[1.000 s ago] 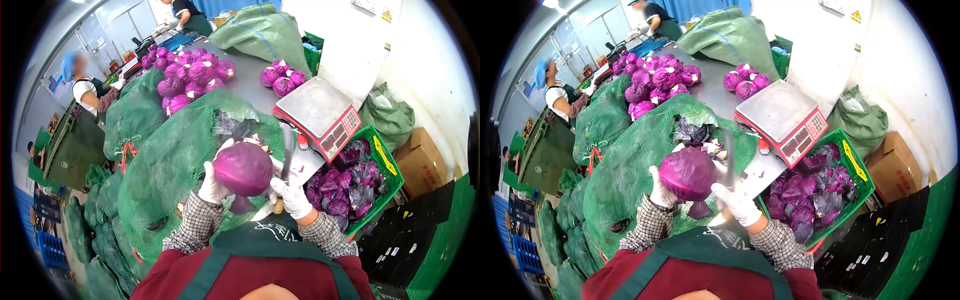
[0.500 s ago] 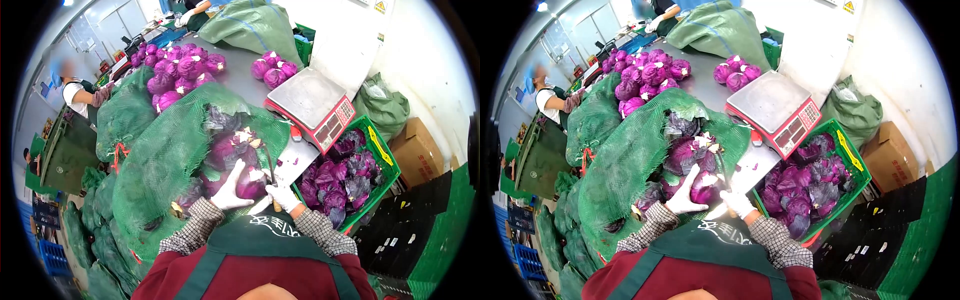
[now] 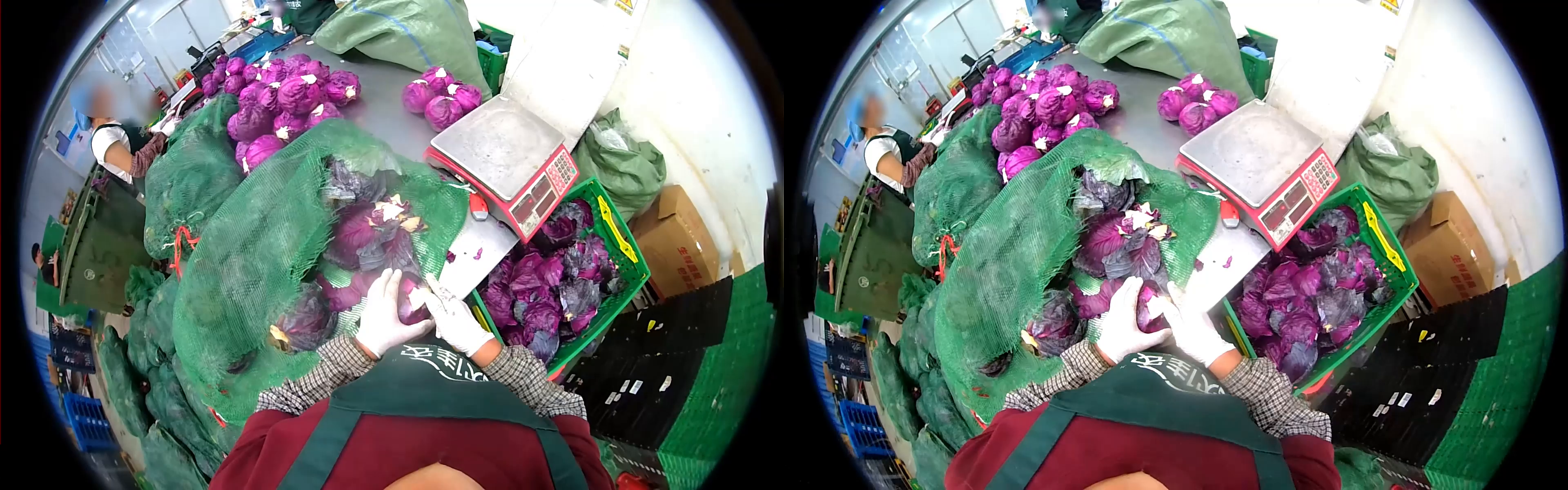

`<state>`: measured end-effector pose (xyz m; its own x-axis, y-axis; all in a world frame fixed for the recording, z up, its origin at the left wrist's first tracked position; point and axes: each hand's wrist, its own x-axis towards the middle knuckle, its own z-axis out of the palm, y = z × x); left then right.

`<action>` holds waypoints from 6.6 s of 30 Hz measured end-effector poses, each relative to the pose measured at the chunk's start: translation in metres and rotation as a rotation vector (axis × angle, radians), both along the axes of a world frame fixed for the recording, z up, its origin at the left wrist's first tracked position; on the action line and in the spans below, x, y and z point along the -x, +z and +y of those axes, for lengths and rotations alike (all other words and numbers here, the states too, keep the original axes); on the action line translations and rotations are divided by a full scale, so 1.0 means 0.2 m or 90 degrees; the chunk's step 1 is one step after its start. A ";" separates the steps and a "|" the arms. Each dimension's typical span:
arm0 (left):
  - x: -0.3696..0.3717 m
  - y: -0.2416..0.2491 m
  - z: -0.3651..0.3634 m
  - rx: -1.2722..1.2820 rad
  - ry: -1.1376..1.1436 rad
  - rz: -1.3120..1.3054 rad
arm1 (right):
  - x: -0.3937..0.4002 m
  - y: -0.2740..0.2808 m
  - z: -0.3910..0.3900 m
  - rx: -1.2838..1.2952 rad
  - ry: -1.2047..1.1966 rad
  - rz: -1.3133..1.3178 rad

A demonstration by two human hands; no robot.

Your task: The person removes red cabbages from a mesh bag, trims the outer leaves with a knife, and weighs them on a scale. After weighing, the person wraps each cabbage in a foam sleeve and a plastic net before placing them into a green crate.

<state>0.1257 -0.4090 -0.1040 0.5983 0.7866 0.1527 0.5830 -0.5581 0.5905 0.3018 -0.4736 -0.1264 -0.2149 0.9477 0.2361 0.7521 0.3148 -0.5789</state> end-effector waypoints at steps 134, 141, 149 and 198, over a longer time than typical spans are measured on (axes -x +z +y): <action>-0.20 0.51 0.39 0.688 -0.583 -0.455 | -0.11 0.35 -0.12 0.256 -0.178 1.148; -0.26 0.38 0.18 0.620 -0.265 -0.706 | 0.00 0.47 -0.09 -0.062 -0.282 0.699; -0.25 0.15 0.33 1.096 -0.278 -0.847 | -0.08 0.48 -0.17 -0.016 -0.242 0.818; -1.27 0.80 1.34 -0.114 -0.266 0.145 | -0.11 0.01 -0.07 0.330 -0.390 0.754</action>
